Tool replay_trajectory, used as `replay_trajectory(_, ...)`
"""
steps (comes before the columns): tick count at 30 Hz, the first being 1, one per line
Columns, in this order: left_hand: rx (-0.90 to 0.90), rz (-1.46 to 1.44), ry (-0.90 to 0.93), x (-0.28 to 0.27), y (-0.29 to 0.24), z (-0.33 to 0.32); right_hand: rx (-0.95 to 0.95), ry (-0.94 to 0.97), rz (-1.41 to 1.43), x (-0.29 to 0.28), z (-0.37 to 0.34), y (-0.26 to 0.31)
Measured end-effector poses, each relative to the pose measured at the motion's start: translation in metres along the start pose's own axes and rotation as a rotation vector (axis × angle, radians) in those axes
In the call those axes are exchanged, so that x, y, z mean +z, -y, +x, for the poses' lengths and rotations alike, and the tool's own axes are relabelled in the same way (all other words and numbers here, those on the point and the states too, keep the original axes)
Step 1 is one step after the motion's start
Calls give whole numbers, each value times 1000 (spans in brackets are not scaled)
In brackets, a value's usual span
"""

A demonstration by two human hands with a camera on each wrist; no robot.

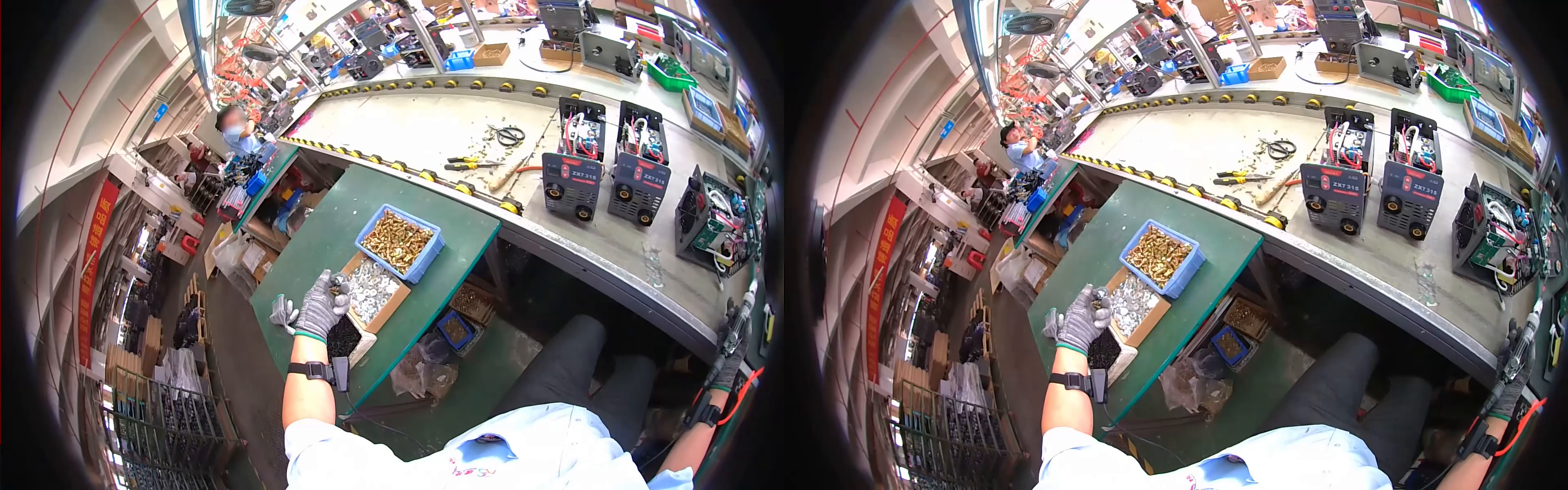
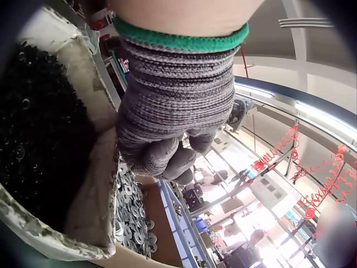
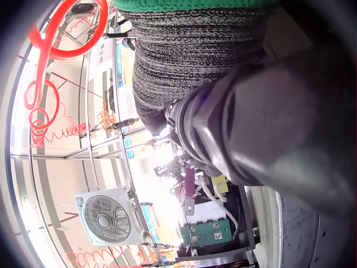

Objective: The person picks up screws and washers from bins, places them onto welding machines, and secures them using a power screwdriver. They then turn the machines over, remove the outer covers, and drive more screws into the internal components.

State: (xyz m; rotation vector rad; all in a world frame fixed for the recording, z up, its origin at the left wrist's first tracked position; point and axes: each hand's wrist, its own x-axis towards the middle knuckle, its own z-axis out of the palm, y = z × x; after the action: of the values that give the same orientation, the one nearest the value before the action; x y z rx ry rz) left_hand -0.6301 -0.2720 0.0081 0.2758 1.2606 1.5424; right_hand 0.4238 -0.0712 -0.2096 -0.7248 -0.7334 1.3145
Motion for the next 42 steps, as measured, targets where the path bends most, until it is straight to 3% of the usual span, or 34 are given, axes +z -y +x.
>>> replay_trajectory(4, 26, 91, -10, -2, -3, 2, 9, -9, -51, -5, 2, 2)
replay_trajectory(6, 42, 130, 20, -6, -3, 3, -20, -154, -33, 14, -4, 1)
replay_trajectory(9, 86, 313, -142, 6, -5, -5, -63, -371, -6, 75, -13, 3)
replay_trajectory(11, 121, 442, -229, 11, -4, -9, -64, -334, -11, 69, -10, 1)
replay_trajectory(20, 160, 427, -191, 1, -2, -19, -23, -189, 13, 60, -17, 0)
replay_trajectory(21, 150, 343, -262, 22, 0, -25, -10, -179, 17, 70, -25, 3)
replay_trajectory(24, 120, 449, 106, 94, 2, -25, 14, -103, 70, 112, -42, 5)
replay_trajectory(25, 128, 471, 239, 126, 11, -25, 114, 43, 227, 106, -28, 6)
replay_trajectory(26, 156, 516, 250, 164, 30, -27, 99, -16, 157, 111, -27, 8)
replay_trajectory(30, 294, 1061, 696, 356, 95, -50, 86, -72, 363, 158, -36, 11)
replay_trajectory(32, 621, 1281, 994, 424, 148, -34, 120, -3, 390, 148, -35, 5)
replay_trajectory(34, 1082, 1364, 1103, 479, 218, 3, 49, -48, 387, 169, -45, 7)
replay_trajectory(35, 1123, 1571, 1034, 504, 247, 17, 161, -127, 417, 159, -48, 4)
replay_trajectory(36, 1211, 1521, 1002, 513, 278, 42, 91, -191, 396, 172, -65, 4)
replay_trajectory(37, 1176, 1715, 970, 538, 289, 39, 23, -255, 370, 185, -82, 6)
replay_trajectory(38, 1272, 1660, 1092, 553, 297, 34, 59, -185, 271, 196, -104, 24)
replay_trajectory(39, 1598, 1767, 1293, 556, 314, 58, 88, -112, 170, 207, -128, 42)
replay_trajectory(40, 1377, 1558, 1072, 549, 331, 69, 93, -51, 158, 220, -147, 55)
replay_trajectory(41, 1433, 1621, 928, 541, 347, 92, 135, -73, 166, 218, -159, 55)
replay_trajectory(42, 1364, 1731, 1004, 554, 303, 17, 198, -73, 182, 218, -168, 52)
